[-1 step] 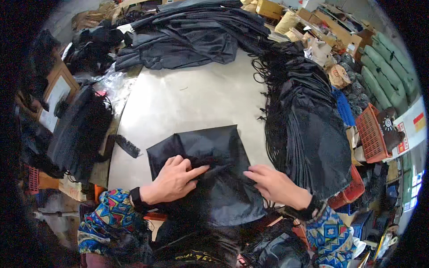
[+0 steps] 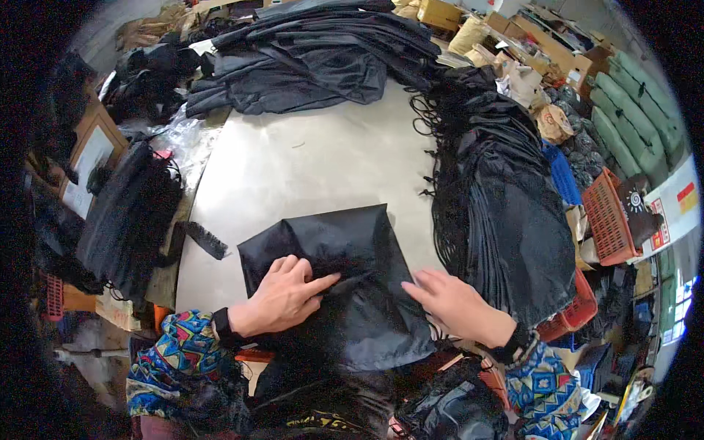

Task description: Folding black drawstring bags on a work table.

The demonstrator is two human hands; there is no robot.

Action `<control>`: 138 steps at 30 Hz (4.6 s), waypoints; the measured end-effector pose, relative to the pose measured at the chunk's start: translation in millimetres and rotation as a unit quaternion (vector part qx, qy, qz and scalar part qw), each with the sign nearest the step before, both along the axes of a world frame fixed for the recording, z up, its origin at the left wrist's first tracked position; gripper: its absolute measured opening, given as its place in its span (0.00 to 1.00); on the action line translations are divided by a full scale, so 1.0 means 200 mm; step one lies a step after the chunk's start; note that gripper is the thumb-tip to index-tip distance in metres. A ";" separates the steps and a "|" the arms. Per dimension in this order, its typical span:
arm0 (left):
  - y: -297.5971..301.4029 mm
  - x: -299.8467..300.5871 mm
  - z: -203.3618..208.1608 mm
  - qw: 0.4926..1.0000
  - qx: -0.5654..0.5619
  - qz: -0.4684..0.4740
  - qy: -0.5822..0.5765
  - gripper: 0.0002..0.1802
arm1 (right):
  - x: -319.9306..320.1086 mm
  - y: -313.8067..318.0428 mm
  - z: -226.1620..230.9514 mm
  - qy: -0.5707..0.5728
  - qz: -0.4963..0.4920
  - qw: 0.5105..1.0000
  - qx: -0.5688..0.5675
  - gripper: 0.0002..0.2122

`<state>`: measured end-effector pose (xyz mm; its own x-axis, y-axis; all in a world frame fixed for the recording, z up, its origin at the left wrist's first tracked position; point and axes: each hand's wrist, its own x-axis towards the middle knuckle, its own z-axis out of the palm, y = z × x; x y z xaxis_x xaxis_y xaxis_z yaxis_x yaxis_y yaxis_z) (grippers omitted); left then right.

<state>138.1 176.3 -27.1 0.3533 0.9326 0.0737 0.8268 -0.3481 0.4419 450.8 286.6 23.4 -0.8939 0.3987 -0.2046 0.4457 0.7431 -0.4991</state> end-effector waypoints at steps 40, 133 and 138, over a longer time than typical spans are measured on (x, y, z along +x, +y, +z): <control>0.01 -0.16 0.08 0.950 0.227 0.195 0.088 0.30 | -0.34 0.03 -0.31 0.246 -0.465 0.749 -0.403 0.15; 0.23 -0.21 0.34 0.972 -0.067 0.062 -0.215 0.35 | 0.13 0.16 0.17 0.290 -0.429 0.834 0.190 0.14; 0.42 0.09 0.35 0.850 -0.034 0.146 -0.505 0.37 | -0.32 -0.15 0.14 0.267 -0.100 0.941 0.183 0.10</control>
